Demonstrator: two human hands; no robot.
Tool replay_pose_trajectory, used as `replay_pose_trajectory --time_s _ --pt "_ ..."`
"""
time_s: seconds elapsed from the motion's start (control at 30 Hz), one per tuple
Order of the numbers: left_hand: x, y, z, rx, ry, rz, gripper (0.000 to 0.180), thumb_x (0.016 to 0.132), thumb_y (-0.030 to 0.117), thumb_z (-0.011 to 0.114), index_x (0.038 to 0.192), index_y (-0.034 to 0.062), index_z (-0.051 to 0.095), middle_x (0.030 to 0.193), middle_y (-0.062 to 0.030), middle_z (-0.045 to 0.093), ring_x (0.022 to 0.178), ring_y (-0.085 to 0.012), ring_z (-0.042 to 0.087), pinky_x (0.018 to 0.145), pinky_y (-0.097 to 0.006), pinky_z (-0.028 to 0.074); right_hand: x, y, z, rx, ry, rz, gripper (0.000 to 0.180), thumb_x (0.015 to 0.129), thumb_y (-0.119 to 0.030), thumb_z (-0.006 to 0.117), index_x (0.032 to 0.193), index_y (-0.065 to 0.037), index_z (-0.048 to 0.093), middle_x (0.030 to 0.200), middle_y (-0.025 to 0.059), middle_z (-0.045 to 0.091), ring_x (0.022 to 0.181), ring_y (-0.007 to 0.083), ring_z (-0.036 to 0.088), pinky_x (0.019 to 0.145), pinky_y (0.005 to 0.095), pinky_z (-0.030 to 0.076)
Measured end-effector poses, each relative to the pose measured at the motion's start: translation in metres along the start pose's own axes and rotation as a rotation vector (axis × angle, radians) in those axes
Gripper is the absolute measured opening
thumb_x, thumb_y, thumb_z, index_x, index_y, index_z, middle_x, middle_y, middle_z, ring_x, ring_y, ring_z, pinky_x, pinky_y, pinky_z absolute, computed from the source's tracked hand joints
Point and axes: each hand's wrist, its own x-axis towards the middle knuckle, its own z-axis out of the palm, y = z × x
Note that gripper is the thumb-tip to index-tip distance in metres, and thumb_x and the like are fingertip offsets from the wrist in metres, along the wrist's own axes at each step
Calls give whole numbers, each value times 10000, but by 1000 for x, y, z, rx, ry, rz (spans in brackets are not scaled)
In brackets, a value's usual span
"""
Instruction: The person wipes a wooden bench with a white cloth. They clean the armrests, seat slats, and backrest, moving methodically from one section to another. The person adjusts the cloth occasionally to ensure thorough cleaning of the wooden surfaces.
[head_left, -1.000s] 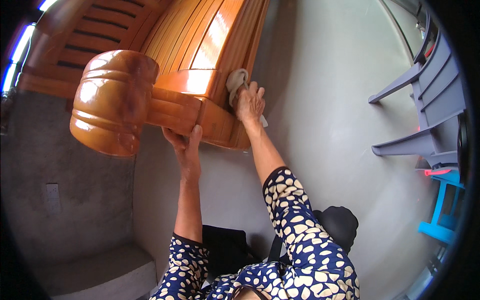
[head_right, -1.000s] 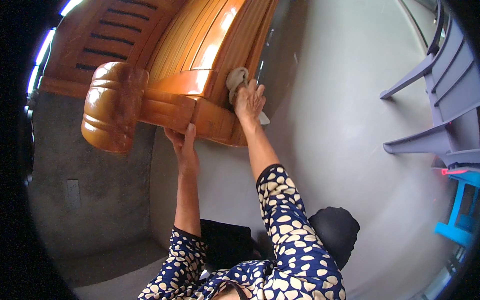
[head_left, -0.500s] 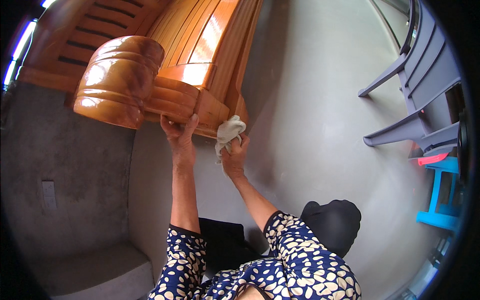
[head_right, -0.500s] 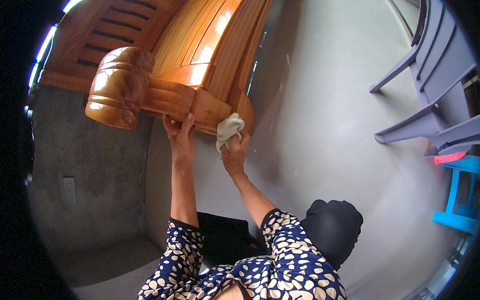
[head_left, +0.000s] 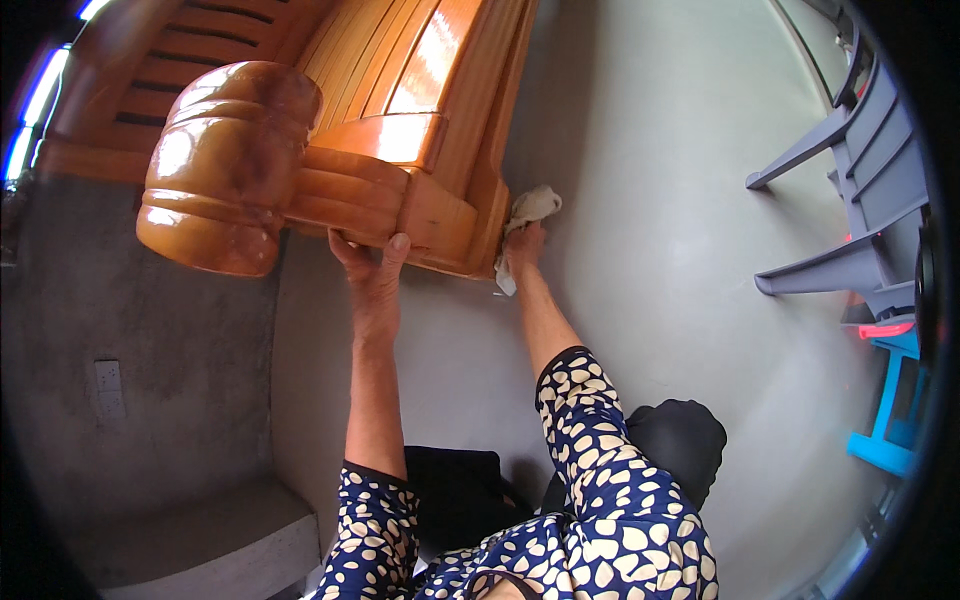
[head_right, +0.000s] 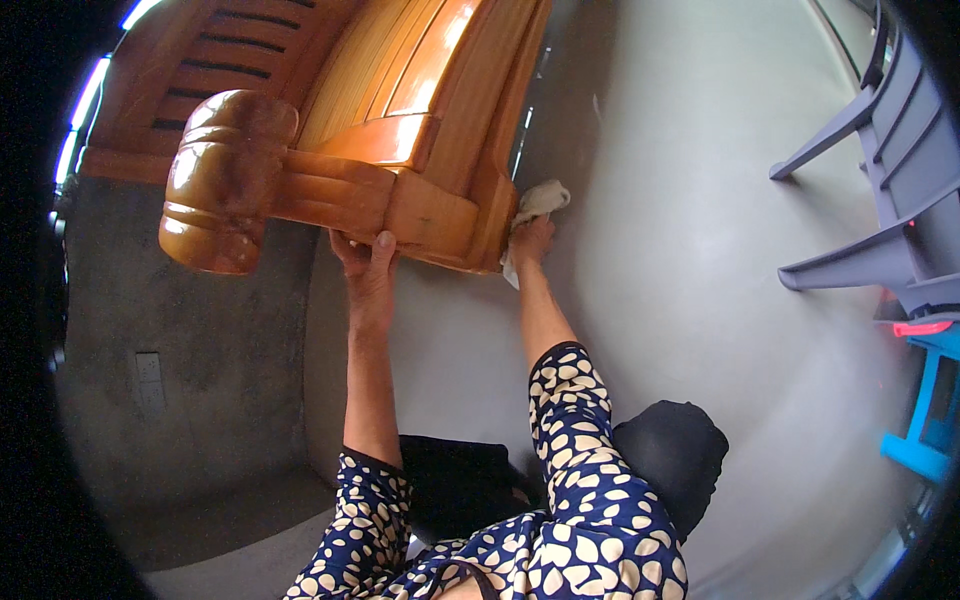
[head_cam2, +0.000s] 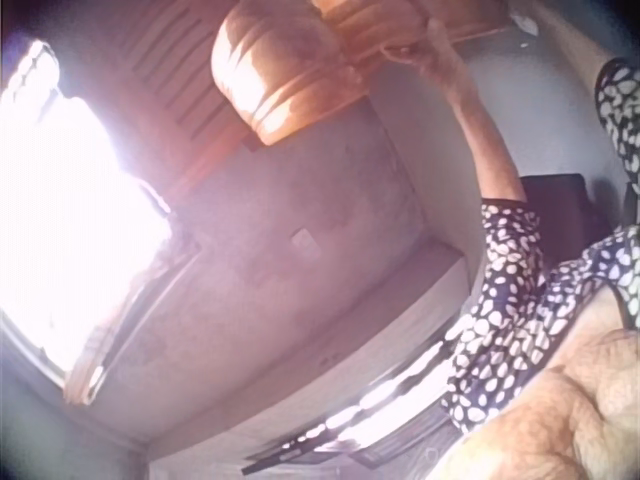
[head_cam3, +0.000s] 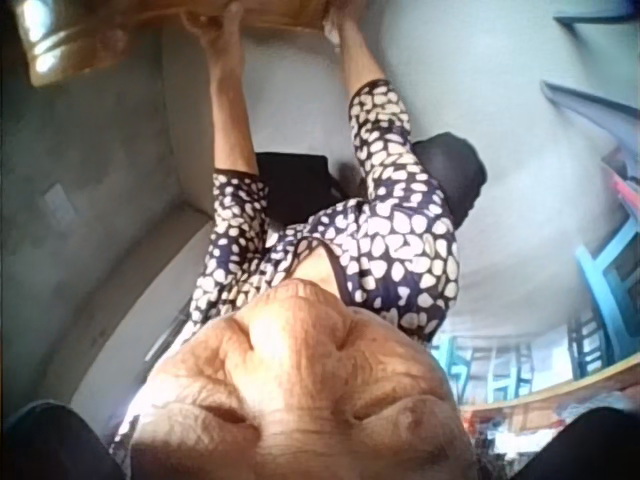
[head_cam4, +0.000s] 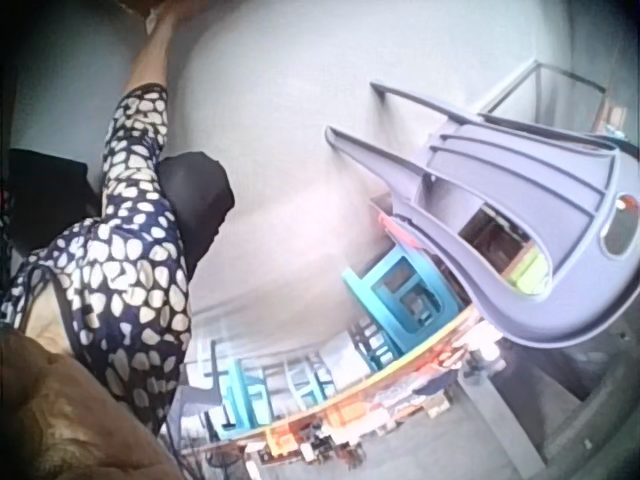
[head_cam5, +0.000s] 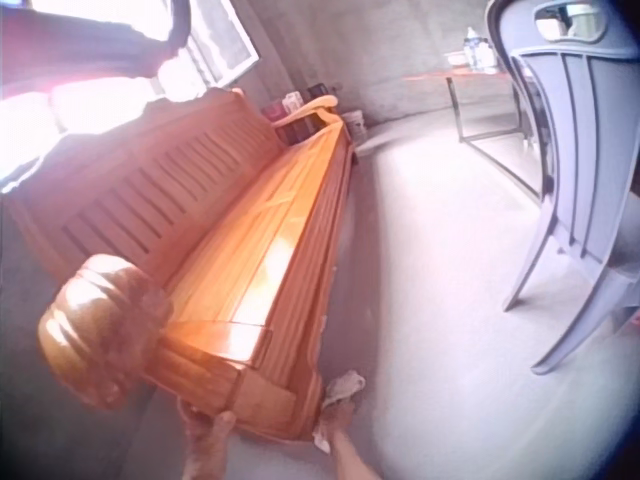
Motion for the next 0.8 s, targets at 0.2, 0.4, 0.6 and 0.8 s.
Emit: replay_pose_trajectory --time_s 0.2,0.4,0.6,0.8 --pt "2 -1 9 -43 -20 5 1025 800 327 751 1493 135 20 1487 -117 227 1381 -224 184 1135 -375 131 -46 33 9 528 21 82 369 853 32 494 1221 25 475 1227 194 496 1140 328 485 967 395 394" --pt "9 -11 1 -49 -40 32 953 823 341 731 1484 247 50 1475 -96 230 1356 -235 254 1074 -440 319 -103 -11 -6 581 -39 -147 448 873 43 479 1311 -41 436 1283 96 467 1145 209 481 984 337 385" --pt "-1 0 -7 -236 9 -51 886 852 468 647 1484 157 108 1469 -53 257 1364 -227 238 1098 -375 256 -167 -143 -55 695 -220 -501 502 890 -57 576 1366 -104 426 1317 73 439 1211 196 433 1029 328 366" --pt "1 2 -4 -566 16 -128 712 926 594 414 1458 147 254 1452 -32 339 1339 -210 324 1092 -356 290 -156 -203 -42 -14 58 -1219 435 725 -257 718 1129 -137 610 1343 155 421 1218 387 380 973 491 330"
